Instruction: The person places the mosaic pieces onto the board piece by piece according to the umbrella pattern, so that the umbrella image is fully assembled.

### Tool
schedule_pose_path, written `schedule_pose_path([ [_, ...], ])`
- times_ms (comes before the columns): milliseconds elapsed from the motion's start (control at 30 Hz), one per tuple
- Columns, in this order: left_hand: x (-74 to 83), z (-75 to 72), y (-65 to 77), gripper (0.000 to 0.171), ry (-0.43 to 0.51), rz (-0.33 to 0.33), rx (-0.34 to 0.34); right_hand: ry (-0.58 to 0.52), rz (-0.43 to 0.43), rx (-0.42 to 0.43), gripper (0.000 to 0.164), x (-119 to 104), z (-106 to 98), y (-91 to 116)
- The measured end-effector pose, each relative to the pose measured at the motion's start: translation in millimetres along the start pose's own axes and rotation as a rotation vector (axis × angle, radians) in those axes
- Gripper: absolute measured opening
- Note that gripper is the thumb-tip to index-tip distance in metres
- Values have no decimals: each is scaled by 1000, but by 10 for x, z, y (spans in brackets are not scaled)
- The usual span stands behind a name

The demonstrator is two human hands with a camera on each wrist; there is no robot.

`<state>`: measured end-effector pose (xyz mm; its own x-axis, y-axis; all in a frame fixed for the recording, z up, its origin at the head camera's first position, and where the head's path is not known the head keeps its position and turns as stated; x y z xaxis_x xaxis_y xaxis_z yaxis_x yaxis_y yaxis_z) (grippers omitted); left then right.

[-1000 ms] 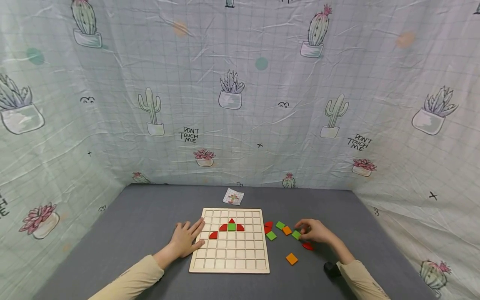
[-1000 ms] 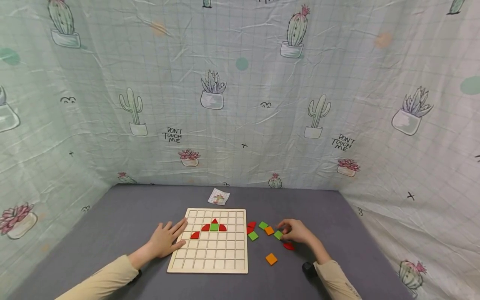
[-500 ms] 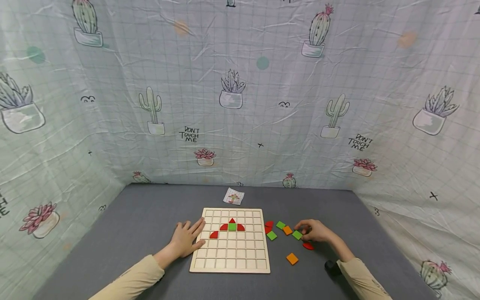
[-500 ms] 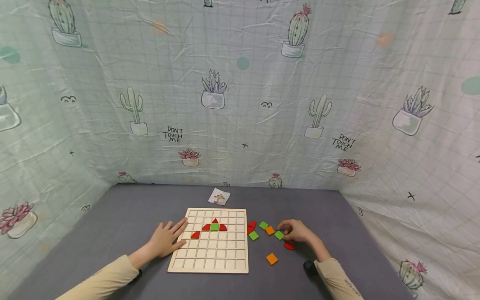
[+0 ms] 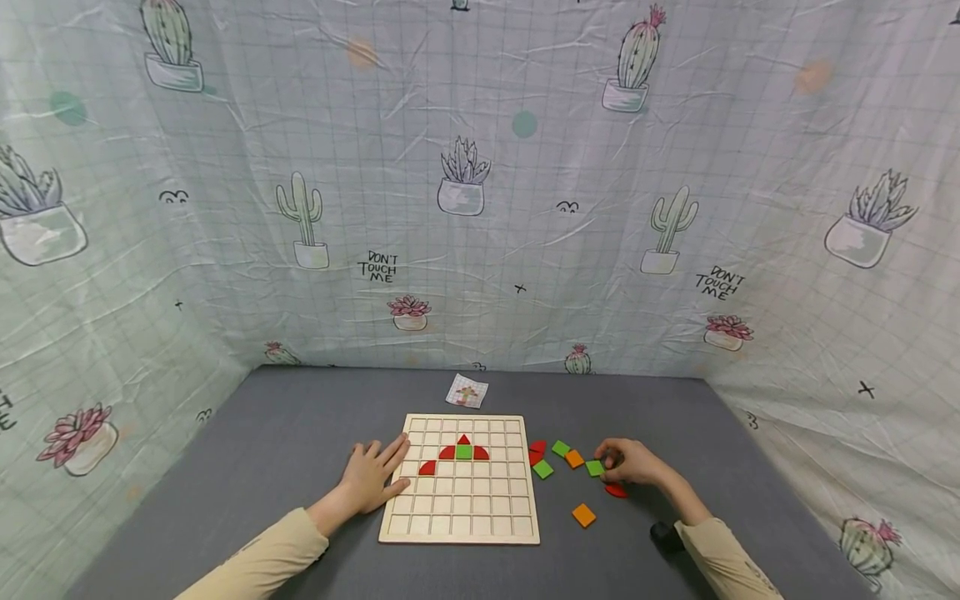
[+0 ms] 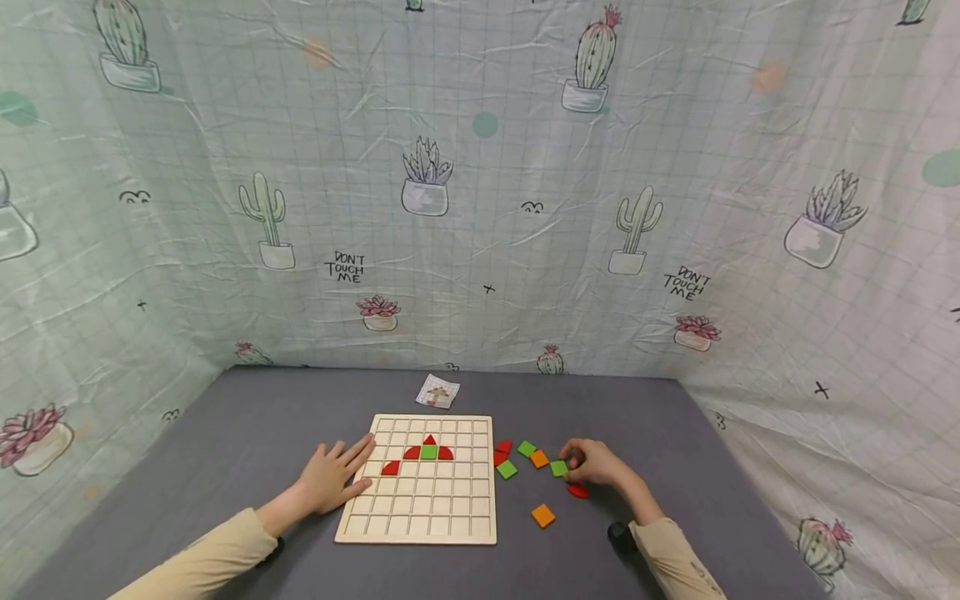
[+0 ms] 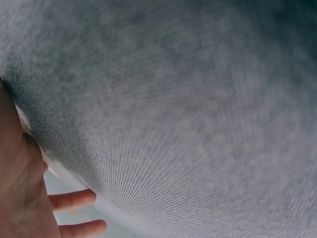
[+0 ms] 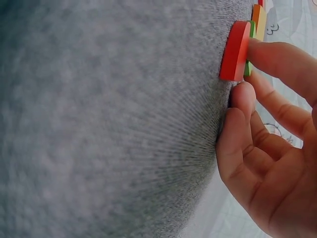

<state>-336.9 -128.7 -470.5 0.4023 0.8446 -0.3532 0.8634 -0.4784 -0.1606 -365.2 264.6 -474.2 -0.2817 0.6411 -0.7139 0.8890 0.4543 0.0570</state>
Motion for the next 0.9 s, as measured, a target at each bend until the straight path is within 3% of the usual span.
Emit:
schedule_pose_path([
  [300,-1,-3,-1,61,25,3,-7,0,-14,-7,25,5,-9,0],
  [700,6,-22,2,60,-29,5,28,-127,-28,-26,27,15,-30,20],
  [900,-2,5,-3,61,-13,2,13,-158,-27,-20,27,-17,-22,28],
])
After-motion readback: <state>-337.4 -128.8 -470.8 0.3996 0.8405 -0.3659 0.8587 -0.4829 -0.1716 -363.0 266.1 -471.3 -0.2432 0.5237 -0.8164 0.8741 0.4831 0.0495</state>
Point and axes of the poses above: each hand's wrist, its own y-axis away from the middle knuckle, its own z-axis out of the palm, x = y × z, the point moved 7 cm from there along -y, towards the middle knuckle, and after that the axes turned 5 degrees about -y, right-handed, at the moved point
